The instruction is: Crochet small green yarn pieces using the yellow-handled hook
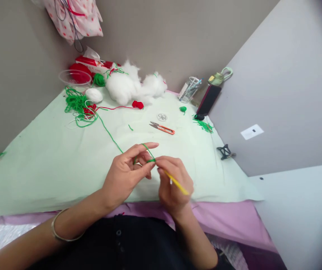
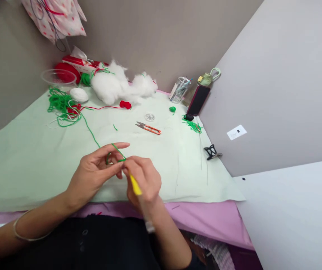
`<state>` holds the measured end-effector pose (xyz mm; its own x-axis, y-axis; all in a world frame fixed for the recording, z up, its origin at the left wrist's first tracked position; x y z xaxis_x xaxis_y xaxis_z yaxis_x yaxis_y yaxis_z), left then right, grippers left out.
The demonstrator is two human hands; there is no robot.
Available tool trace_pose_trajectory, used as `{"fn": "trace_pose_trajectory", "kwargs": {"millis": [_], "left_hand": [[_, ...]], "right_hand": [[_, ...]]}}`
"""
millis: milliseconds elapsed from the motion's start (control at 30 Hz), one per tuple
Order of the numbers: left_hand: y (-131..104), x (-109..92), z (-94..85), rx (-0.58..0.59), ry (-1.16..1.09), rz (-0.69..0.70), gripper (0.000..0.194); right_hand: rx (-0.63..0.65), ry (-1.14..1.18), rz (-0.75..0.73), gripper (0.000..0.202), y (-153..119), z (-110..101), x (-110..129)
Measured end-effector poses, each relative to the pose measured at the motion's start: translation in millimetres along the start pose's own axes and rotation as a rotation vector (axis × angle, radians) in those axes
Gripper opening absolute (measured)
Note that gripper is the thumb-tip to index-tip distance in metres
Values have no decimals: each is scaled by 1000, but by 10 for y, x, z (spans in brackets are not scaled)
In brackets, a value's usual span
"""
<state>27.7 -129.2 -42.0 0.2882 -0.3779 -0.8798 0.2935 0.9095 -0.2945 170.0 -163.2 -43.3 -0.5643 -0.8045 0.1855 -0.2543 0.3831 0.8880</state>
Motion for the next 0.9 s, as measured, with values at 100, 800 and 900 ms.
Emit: {"fn": "trace_pose_trajectory", "kwargs": {"millis": [100, 800, 900], "left_hand": [[43, 50, 22, 118, -165, -165, 51], [132, 111, 10, 269, -319, -358, 31], [128, 60, -4, 218, -316, -295, 31]], "right_hand": [[-46, -120, -42, 34, -52, 46, 1], [-190, 189, 275, 21, 12, -57, -142], [-290, 463, 530, 20, 2, -48, -249]]}}
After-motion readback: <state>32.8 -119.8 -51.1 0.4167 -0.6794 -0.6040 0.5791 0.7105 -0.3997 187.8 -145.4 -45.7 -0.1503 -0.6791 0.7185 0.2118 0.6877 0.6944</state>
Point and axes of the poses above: each hand's wrist, its own y-axis towards the middle knuckle, its own z-axis out of the palm, x = y × z, the point moved 3 cm from there along y, towards the middle knuckle, and after that the axes turned 15 degrees about -z, right-handed, at the moved point
